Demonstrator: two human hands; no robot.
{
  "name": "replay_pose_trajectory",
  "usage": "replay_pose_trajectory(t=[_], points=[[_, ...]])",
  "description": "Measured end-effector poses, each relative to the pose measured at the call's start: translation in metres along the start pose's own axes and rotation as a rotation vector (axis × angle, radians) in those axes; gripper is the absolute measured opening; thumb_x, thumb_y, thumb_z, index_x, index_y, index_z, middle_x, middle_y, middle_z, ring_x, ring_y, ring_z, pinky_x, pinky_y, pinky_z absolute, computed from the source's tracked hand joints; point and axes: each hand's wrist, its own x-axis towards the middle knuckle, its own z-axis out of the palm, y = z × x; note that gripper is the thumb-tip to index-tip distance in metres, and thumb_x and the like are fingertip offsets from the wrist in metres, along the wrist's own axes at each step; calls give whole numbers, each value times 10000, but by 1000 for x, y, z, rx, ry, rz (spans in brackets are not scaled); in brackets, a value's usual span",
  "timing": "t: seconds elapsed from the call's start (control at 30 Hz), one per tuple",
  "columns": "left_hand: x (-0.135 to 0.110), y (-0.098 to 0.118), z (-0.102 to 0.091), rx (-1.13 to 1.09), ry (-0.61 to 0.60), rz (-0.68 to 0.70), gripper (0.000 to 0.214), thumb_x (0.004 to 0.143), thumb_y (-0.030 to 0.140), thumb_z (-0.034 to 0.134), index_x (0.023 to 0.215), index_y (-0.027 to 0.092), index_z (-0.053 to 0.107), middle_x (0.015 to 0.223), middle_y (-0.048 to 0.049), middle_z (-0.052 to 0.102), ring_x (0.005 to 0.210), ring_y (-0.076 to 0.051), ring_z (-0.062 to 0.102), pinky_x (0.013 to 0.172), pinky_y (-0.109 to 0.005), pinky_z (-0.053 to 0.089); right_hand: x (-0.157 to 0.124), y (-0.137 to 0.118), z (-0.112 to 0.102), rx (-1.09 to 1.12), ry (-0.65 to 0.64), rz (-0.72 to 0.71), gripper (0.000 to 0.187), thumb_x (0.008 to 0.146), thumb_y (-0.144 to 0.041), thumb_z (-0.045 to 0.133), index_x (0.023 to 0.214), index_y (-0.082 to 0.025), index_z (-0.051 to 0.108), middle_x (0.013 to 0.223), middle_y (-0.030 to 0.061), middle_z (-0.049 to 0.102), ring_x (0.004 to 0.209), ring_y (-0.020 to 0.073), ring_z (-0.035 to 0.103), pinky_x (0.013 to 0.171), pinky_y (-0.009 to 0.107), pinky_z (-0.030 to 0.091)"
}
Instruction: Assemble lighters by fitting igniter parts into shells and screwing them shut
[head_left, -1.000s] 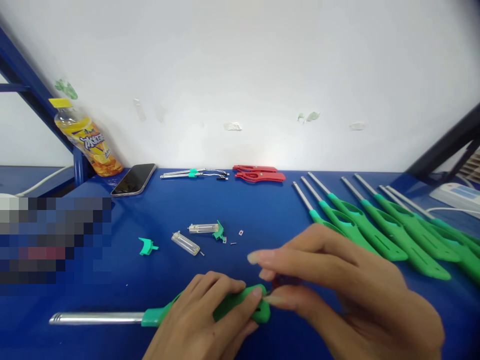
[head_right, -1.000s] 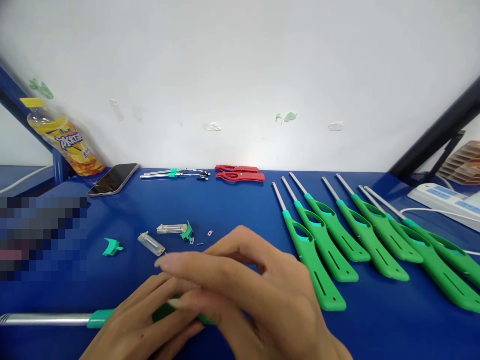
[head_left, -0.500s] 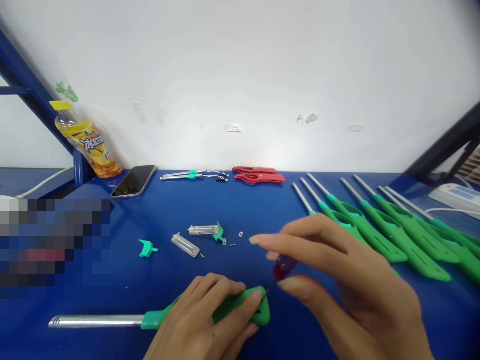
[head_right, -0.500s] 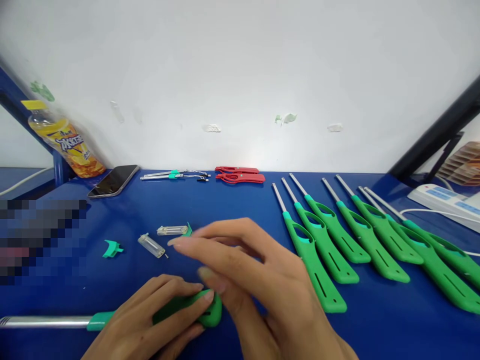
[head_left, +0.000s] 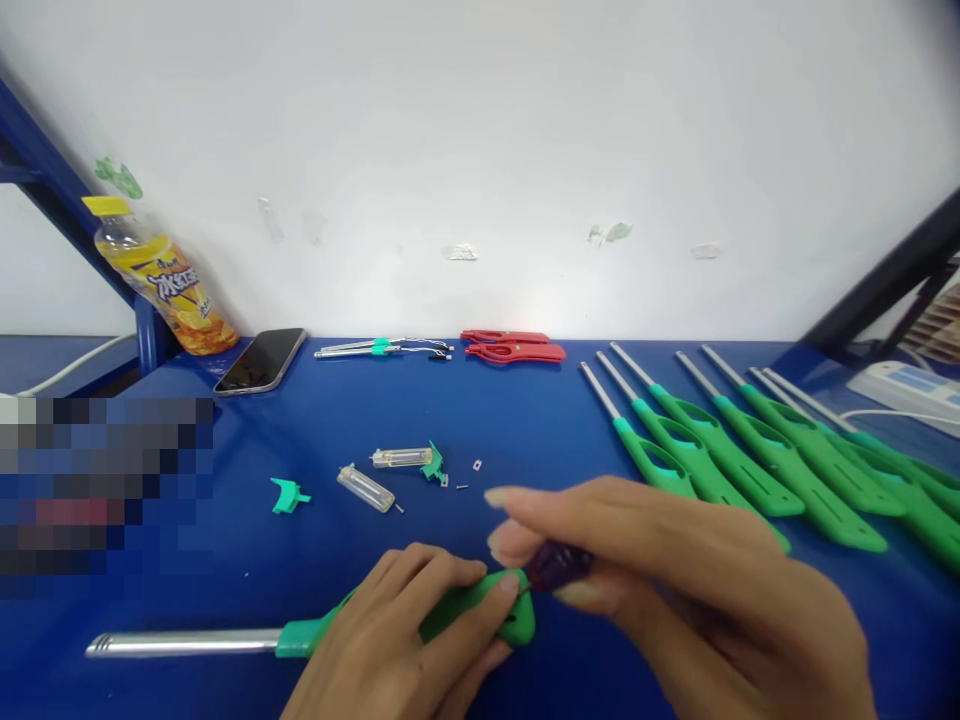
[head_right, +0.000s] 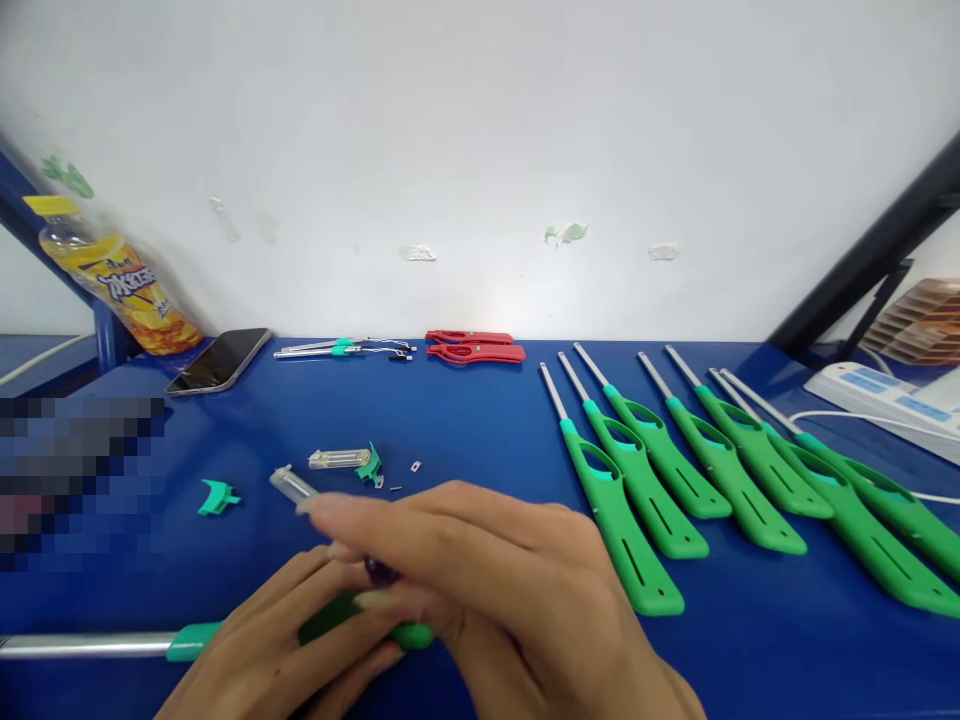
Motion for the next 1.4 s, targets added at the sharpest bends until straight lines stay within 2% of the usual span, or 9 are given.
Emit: replay_pose_trajectory(t=[0.17, 0.33, 0.53, 0.7, 0.87, 1.03, 1.2, 1.3, 1.4], points=[[2, 1, -2, -37, -31, -40, 315, 1092, 222, 565, 1385, 261, 674, 1114, -50, 746, 900, -222, 686, 751, -361, 645, 3, 3, 0, -34, 78, -53, 224, 921, -167, 819, 1121, -267, 800, 887, -30, 756, 728, 87, 715, 654, 119, 593], [3, 3, -4, -29, -9, -27, 278, 1083, 232, 574, 1334, 236, 695, 1096, -59, 751, 892, -233, 696, 749, -366, 657, 1, 2, -2, -30, 3, -29, 391, 1015, -87, 618, 1305, -312, 750, 1286, -31, 785, 1104, 125, 774, 955, 145, 601], [2, 2, -3, -10, -18, -40, 302, 1086, 231, 566, 1360, 261, 690, 1096, -49, 759, 886, -231, 704, 739, -365, 658, 3, -1, 1, -17, 90, -8, 266, 943, -163, 800, 1167, -308, 800, 952, -48, 743, 789, 70, 733, 730, 102, 597], [3, 2, -3, -22, 17, -23, 264, 1075, 234, 585, 1308, 238, 708, 1062, -57, 761, 860, -236, 703, 715, -367, 663, 3, -2, -4, -18, 10, 15, 316, 1049, -160, 615, 1266, -334, 766, 1159, -32, 783, 976, 99, 768, 818, 116, 610], [5, 3, -2, -9, -6, -35, 283, 1087, 230, 560, 1335, 258, 695, 1091, -47, 761, 867, -228, 705, 722, -365, 662, 3, 2, -1, -102, 91, -32, 211, 969, -195, 762, 1130, -326, 802, 875, -38, 722, 816, 108, 706, 720, 139, 605], [6, 4, -1, -22, 43, -19, 260, 1094, 241, 548, 1303, 232, 701, 1042, -56, 756, 845, -232, 701, 699, -367, 668, -1, 5, -1, -195, -3, -4, 477, 1066, -144, 541, 1460, -388, 652, 1242, -5, 726, 1009, 112, 748, 753, 124, 623], [4, 3, 0, -7, -10, -28, 286, 1078, 224, 571, 1335, 252, 694, 1096, -52, 753, 880, -238, 698, 719, -389, 670, -1, 3, 0, -115, 37, -41, 315, 1004, -176, 697, 1247, -367, 757, 968, -31, 735, 926, 123, 734, 767, 138, 626], [5, 3, -1, -22, 23, -22, 269, 1079, 221, 568, 1311, 240, 702, 1053, -54, 756, 839, -233, 696, 685, -377, 665, -1, 2, 0, -141, 12, 11, 332, 1040, -172, 632, 1265, -385, 749, 1109, -10, 712, 967, 115, 743, 728, 127, 621], [6, 3, -2, -26, 28, -22, 274, 1083, 218, 562, 1322, 235, 694, 1066, -55, 756, 862, -232, 703, 724, -377, 670, -2, 2, -1, -71, -66, 29, 437, 1072, -127, 534, 1376, -400, 690, 1243, -11, 712, 1054, 113, 754, 835, 146, 626]])
